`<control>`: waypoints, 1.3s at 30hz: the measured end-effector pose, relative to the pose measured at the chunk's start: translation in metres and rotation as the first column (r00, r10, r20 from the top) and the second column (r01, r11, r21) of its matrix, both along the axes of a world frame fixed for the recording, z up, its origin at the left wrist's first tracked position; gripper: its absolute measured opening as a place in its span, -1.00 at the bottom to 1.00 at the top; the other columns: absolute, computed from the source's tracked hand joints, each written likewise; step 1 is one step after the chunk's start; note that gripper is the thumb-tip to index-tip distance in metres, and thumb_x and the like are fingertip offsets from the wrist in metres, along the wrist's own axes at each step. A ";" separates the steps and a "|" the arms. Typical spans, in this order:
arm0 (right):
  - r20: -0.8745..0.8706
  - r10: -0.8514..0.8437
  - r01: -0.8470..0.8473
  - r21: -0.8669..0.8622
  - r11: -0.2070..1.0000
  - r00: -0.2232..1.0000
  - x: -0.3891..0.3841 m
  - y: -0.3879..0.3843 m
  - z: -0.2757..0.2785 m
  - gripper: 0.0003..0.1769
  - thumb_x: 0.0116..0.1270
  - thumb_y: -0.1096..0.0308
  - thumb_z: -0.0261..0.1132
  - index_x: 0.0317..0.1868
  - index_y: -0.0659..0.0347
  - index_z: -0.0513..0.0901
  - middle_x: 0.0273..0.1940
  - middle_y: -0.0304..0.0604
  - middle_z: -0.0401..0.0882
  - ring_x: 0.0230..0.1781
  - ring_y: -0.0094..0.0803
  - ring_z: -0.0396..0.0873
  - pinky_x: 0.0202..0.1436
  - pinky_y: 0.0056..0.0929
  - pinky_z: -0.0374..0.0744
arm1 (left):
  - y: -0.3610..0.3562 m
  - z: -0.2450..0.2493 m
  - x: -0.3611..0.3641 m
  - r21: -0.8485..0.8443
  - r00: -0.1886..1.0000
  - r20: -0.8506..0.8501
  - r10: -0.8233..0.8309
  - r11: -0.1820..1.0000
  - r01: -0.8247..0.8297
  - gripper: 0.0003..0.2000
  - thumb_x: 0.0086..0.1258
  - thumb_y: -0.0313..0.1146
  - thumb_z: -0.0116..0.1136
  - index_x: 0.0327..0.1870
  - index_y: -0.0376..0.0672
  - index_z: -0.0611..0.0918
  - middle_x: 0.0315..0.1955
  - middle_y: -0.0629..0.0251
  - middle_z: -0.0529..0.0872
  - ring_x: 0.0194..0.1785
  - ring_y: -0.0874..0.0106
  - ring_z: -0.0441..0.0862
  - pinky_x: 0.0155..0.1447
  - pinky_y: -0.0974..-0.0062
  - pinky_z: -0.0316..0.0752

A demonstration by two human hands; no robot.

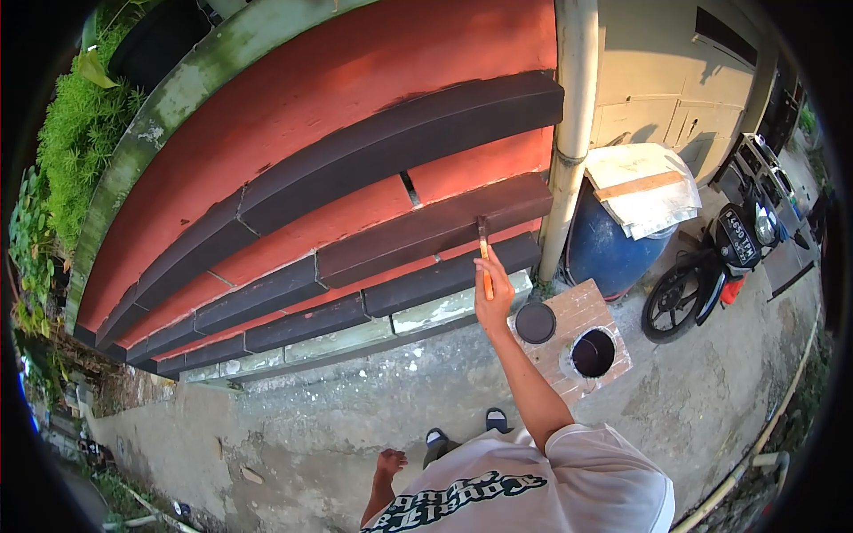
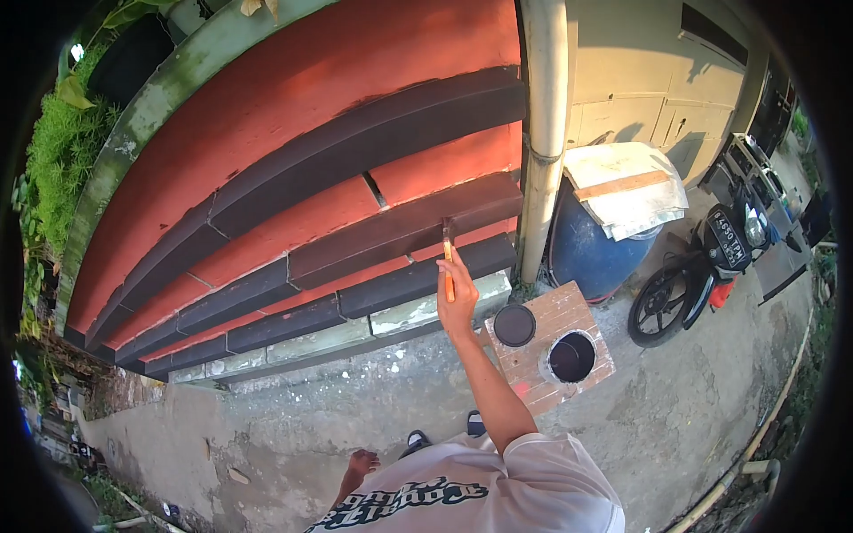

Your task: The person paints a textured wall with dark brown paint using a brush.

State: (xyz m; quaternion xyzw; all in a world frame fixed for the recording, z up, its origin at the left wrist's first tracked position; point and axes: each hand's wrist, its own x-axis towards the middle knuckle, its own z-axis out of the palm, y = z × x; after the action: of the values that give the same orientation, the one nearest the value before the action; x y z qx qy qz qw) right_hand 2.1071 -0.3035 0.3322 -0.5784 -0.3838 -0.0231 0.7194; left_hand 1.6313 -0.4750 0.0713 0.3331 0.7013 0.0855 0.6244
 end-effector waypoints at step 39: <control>0.023 0.173 -0.171 -0.063 0.983 0.985 -0.084 0.020 -0.022 -0.85 0.41 0.52 0.27 -0.05 0.24 0.69 0.19 0.16 0.62 0.18 0.00 0.65 0.14 -0.25 0.62 | -0.035 0.011 -0.031 0.026 0.997 -0.041 0.060 0.998 -0.059 -0.78 0.40 -0.26 0.12 -0.15 -0.24 0.64 -0.29 0.16 0.75 -0.27 0.32 0.74 -0.23 0.35 0.56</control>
State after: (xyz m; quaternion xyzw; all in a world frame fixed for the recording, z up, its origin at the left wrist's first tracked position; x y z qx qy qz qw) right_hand 2.0235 -0.2837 0.3102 -0.5642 -0.4432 0.0425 0.6953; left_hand 1.6002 -0.5100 0.0823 0.3216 0.7226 0.1058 0.6027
